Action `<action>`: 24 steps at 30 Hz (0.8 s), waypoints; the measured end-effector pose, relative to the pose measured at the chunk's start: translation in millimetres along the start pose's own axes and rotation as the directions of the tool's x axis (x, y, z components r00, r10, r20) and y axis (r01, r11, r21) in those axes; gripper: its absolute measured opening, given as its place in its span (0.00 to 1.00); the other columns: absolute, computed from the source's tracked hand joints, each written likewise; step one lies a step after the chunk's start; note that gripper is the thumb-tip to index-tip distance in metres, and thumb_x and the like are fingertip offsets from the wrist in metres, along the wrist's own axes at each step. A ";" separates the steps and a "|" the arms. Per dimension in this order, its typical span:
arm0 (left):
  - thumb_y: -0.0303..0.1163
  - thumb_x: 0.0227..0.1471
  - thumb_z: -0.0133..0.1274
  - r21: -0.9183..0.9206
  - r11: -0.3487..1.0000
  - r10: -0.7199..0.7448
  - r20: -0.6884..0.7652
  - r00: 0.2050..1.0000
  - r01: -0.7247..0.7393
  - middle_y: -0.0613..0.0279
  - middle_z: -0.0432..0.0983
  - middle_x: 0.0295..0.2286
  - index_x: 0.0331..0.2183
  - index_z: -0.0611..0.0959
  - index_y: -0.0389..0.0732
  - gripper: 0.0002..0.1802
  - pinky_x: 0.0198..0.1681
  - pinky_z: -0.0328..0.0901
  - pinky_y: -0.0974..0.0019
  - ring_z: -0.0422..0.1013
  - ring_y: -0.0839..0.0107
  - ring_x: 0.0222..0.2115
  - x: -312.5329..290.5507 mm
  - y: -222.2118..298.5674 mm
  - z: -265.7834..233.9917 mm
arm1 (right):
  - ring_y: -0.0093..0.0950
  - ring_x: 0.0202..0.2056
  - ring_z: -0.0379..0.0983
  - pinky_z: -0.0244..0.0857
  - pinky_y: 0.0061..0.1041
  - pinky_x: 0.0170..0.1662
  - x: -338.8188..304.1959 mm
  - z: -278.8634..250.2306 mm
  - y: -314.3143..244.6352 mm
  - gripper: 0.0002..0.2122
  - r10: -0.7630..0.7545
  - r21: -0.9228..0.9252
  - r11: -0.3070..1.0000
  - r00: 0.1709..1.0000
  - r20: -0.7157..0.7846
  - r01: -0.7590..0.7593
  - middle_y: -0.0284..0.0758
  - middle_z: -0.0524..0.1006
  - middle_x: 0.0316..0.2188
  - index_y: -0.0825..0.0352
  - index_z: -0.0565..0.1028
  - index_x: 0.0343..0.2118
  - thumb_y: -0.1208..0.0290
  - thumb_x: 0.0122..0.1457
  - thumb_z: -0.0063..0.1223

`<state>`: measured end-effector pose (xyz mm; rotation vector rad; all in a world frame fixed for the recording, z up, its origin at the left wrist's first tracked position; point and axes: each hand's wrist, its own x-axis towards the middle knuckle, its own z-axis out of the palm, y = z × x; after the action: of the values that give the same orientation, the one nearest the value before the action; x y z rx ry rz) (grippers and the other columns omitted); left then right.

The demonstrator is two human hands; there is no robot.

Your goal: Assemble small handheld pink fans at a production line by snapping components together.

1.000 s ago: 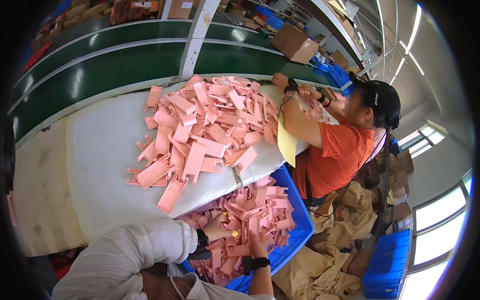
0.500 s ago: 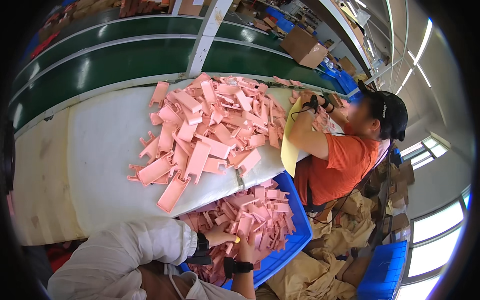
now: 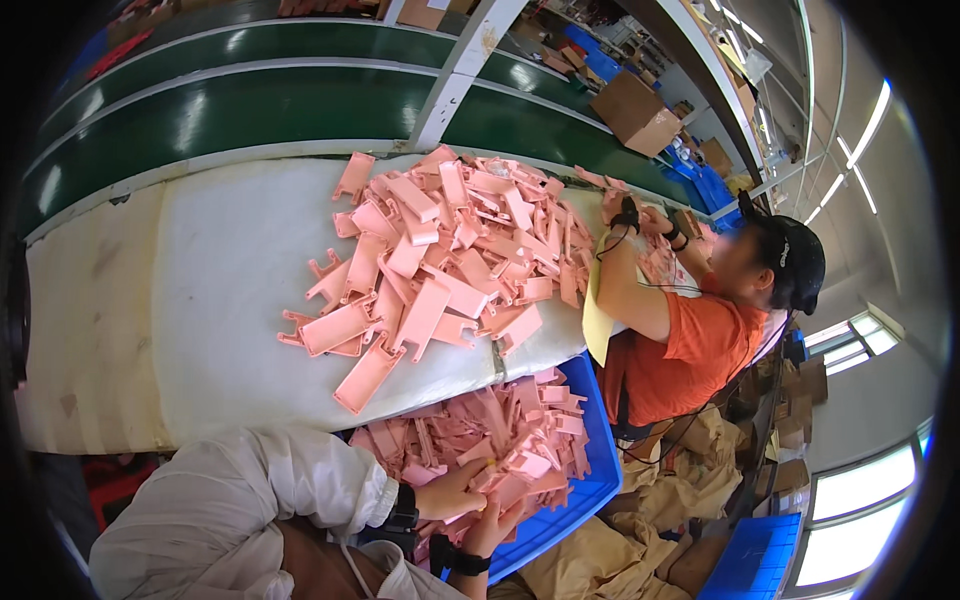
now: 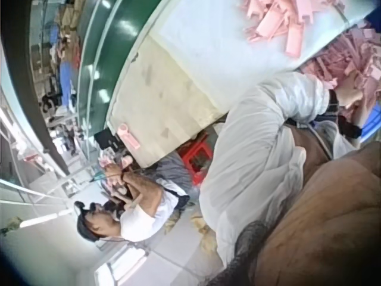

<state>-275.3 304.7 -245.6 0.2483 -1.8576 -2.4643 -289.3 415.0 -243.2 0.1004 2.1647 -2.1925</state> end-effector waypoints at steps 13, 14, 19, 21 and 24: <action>0.30 0.39 0.46 0.051 0.963 0.263 0.040 0.964 -0.265 0.42 0.69 0.38 0.47 0.66 0.37 0.29 0.43 0.63 0.59 0.67 0.48 0.41 -22.0 43.5 -4.7 | 0.36 0.45 0.67 0.67 0.30 0.44 -27.2 7.2 -17.0 0.24 -0.141 0.073 0.986 0.986 -0.089 0.148 0.46 0.62 0.51 0.65 0.50 0.56 0.72 0.58 0.43; 0.30 0.39 0.46 0.042 0.961 0.273 0.036 0.961 -0.274 0.42 0.69 0.38 0.47 0.66 0.37 0.29 0.43 0.63 0.59 0.67 0.48 0.41 -24.6 51.9 -7.1 | 0.36 0.45 0.67 0.67 0.30 0.44 -31.0 11.3 -26.5 0.24 -0.152 0.066 0.985 0.985 -0.083 0.158 0.46 0.62 0.51 0.65 0.50 0.56 0.72 0.58 0.43; 0.32 0.42 0.47 0.022 0.963 0.264 0.152 0.952 -0.270 0.44 0.68 0.41 0.51 0.61 0.35 0.32 0.45 0.61 0.60 0.66 0.52 0.44 -38.6 110.1 -27.9 | 0.36 0.44 0.66 0.64 0.36 0.46 -14.9 18.3 -55.2 0.24 -0.409 0.064 0.910 0.912 -0.020 0.409 0.46 0.62 0.51 0.62 0.50 0.57 0.74 0.59 0.42; 0.33 0.43 0.47 0.051 0.910 0.411 0.022 0.911 -0.411 0.42 0.67 0.42 0.52 0.59 0.35 0.33 0.46 0.60 0.59 0.65 0.51 0.44 -32.5 109.5 -22.2 | 0.37 0.45 0.66 0.64 0.38 0.46 -10.0 33.9 -75.1 0.24 -0.455 0.065 0.889 0.891 -0.005 0.454 0.46 0.61 0.51 0.61 0.50 0.58 0.73 0.59 0.41; 0.33 0.40 0.48 0.072 0.825 0.564 -0.108 0.818 -0.560 0.38 0.68 0.35 0.50 0.62 0.34 0.33 0.43 0.61 0.55 0.65 0.45 0.39 -38.1 153.4 -49.0 | 0.39 0.50 0.62 0.64 0.37 0.49 -7.4 70.1 -117.4 0.27 -0.492 0.156 0.869 0.855 0.161 0.470 0.46 0.57 0.55 0.63 0.47 0.59 0.73 0.58 0.42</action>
<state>-239.3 220.2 -107.9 -0.1346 -1.6225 -1.9609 -292.5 346.4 -124.8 -0.7053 2.1263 -2.4323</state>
